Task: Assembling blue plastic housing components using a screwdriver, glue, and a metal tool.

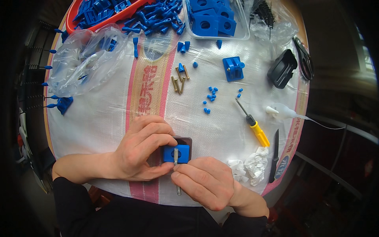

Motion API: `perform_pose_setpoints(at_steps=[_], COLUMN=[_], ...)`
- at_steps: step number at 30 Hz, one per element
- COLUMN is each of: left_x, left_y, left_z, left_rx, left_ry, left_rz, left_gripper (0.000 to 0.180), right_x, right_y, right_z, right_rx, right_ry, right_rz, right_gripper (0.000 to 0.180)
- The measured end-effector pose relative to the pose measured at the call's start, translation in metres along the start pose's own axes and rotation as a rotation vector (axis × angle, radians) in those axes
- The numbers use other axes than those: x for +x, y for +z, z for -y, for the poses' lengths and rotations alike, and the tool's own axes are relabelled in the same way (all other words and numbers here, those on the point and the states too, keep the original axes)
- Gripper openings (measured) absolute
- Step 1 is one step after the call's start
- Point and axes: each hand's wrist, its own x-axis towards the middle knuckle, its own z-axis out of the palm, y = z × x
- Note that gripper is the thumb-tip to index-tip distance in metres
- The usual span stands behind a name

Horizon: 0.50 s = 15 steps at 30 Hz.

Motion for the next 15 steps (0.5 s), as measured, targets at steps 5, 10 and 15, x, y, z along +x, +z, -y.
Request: perform_pose_setpoints(at_steps=[5,10,15], left_x=[0.0002,0.0003,-0.0005], left_y=[-0.0004,-0.0003,0.0003], left_z=[-0.0005,-0.0004,-0.0001], left_rx=[0.006,0.005,0.001], left_ry=[0.0,0.001,-0.004], left_rz=[-0.002,0.0,0.005], left_gripper=[0.048,0.048,0.052], right_x=[0.0002,0.0004,0.0004], right_y=[0.0002,0.0,0.0005], right_z=[-0.0007,-0.0004,-0.0004], right_rx=[-0.002,-0.003,-0.005], right_ry=[-0.011,-0.008,-0.005], right_rz=[-0.001,0.0,-0.002], right_gripper=[0.029,0.029,0.029])
